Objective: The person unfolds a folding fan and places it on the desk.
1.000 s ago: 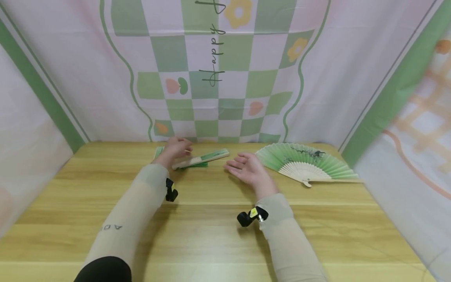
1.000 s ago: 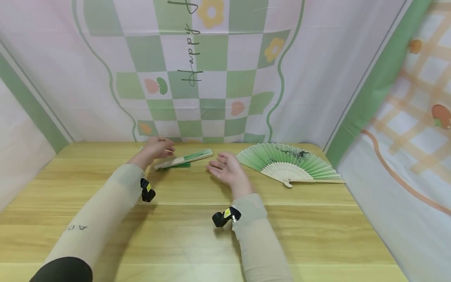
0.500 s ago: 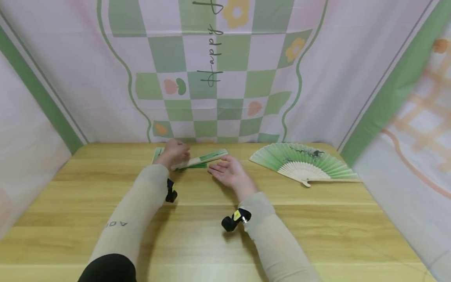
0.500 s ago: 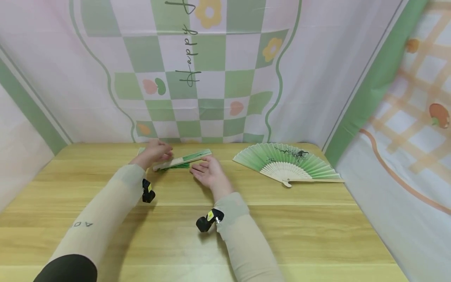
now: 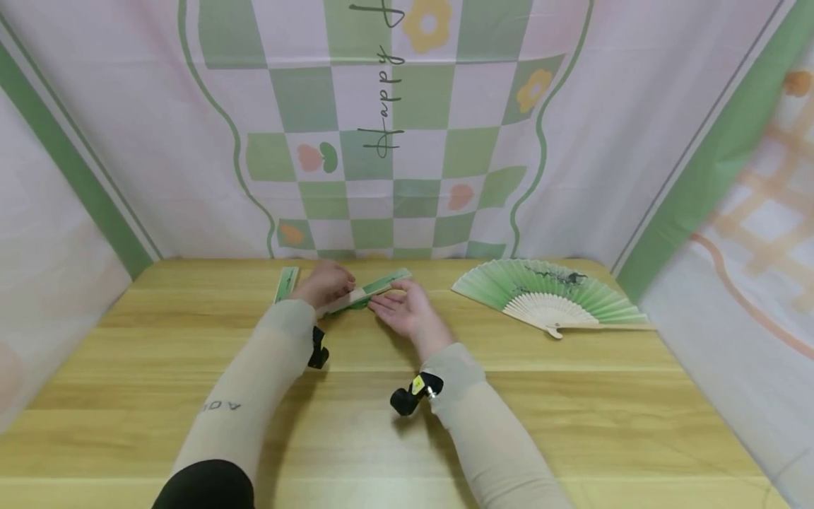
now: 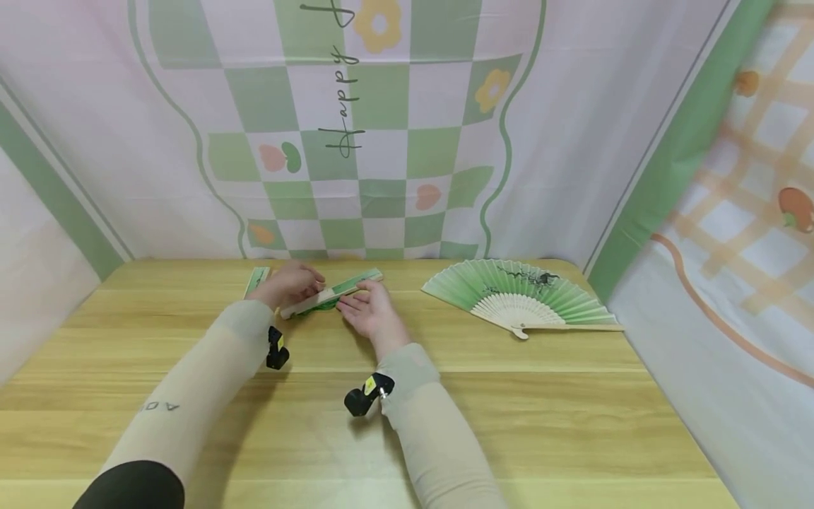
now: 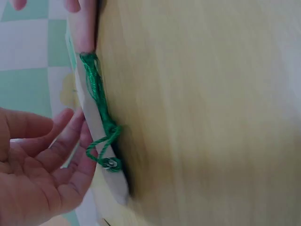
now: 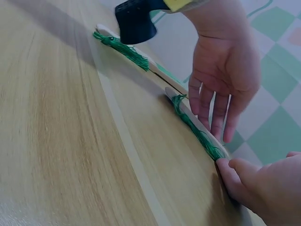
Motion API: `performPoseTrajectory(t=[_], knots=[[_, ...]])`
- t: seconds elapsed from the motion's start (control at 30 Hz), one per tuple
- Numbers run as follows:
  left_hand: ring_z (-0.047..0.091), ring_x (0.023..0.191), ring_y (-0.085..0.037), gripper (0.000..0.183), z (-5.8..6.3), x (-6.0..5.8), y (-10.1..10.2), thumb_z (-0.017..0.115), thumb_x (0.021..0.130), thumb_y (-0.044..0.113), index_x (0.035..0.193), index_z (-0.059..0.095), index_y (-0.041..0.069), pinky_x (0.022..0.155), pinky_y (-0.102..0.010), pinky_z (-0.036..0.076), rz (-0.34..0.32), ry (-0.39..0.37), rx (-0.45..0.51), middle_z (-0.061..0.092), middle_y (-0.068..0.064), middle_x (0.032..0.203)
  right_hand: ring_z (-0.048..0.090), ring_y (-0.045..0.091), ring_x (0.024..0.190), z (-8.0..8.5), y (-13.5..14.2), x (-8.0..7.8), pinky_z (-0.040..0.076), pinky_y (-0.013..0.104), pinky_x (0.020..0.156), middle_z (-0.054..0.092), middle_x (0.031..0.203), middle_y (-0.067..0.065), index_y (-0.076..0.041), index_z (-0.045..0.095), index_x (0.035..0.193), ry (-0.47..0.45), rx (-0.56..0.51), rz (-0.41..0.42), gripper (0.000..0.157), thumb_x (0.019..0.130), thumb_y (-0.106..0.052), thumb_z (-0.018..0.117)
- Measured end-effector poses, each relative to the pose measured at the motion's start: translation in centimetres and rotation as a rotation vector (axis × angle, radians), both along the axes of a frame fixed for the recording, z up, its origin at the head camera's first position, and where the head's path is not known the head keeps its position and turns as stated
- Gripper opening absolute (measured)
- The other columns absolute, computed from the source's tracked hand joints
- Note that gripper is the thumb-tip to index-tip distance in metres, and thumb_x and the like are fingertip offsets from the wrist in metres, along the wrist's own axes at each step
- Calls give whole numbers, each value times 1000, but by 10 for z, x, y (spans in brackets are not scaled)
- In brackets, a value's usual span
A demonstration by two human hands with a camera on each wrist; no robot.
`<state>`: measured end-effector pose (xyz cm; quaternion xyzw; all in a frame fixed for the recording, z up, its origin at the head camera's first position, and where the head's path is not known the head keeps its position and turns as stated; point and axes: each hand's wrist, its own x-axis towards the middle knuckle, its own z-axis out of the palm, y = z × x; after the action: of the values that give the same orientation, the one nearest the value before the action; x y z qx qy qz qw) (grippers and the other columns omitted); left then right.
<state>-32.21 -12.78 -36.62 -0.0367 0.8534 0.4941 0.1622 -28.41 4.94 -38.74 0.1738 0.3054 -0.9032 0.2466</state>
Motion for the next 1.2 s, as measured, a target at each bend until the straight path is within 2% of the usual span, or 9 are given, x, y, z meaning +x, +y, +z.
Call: performPoseTrajectory(t=[0.1, 0.27, 0.37, 0.53, 0.7, 0.87, 1.03, 1.1, 1.2], knots=[[48, 55, -11, 19, 1, -2, 4, 56, 92, 4, 101, 67, -9, 54, -23, 41, -2, -33, -20, 60, -4, 70, 19, 39, 152, 0, -1, 0, 16, 40, 127, 16, 161, 31, 12, 4, 153, -3, 20, 9, 64, 105, -17, 35], [50, 51, -8, 11, -1, -6, 7, 56, 89, 3, 79, 60, 3, 48, -20, 38, -24, -88, -36, 56, 1, 60, 22, 39, 151, 1, -3, 1, 16, 41, 127, 20, 160, 30, 10, 8, 154, 22, 98, 51, 62, 105, -17, 34], [55, 52, -7, 10, -5, -7, 5, 57, 91, 3, 82, 61, 3, 49, -18, 41, -4, -119, -12, 59, 2, 61, 26, 40, 150, 2, -5, 1, 18, 41, 127, 24, 159, 29, 9, 14, 154, 49, 169, 80, 59, 104, -15, 35], [57, 53, -5, 16, -9, -5, 2, 61, 93, 6, 104, 68, -5, 49, -15, 45, 52, -169, 44, 63, 1, 65, 29, 39, 148, 1, -8, 4, 20, 43, 126, 28, 158, 27, 10, 22, 151, 101, 286, 126, 54, 104, -11, 36], [58, 56, -6, 28, -14, 2, 5, 64, 93, 7, 118, 69, -4, 52, -17, 47, 45, -140, 43, 67, 0, 69, 42, 35, 143, -4, -8, 7, 31, 42, 122, 42, 152, 25, 8, 39, 146, 179, 453, 165, 44, 105, -8, 40], [60, 64, -8, 30, -11, 12, 11, 66, 91, 4, 119, 67, -6, 59, -19, 49, -5, -84, 14, 70, -3, 79, 68, 23, 104, -6, -10, 12, 52, 33, 97, 69, 121, 19, 8, 60, 129, 215, 624, 130, 34, 97, -4, 56], [63, 64, -8, 26, -14, 20, 13, 66, 91, 1, 114, 68, -11, 63, -19, 54, -8, -63, 49, 74, -11, 86, 64, 12, 74, -6, -13, 14, 52, 22, 73, 71, 86, 7, 11, 59, 125, 234, 680, 97, 32, 95, -1, 59], [63, 62, -7, 26, -16, 23, 13, 65, 91, 1, 113, 67, -12, 62, -18, 54, -9, -57, 67, 74, -11, 85, 64, 12, 74, -6, -13, 15, 52, 21, 71, 72, 90, 10, 12, 58, 126, 236, 681, 89, 32, 96, 1, 58], [61, 60, -6, 26, -19, 27, 13, 65, 92, 3, 114, 67, -12, 60, -16, 52, -15, -58, 80, 72, -7, 77, 66, 16, 85, -4, -12, 18, 55, 24, 76, 71, 110, 19, 10, 57, 129, 229, 694, 77, 35, 95, 3, 59]])
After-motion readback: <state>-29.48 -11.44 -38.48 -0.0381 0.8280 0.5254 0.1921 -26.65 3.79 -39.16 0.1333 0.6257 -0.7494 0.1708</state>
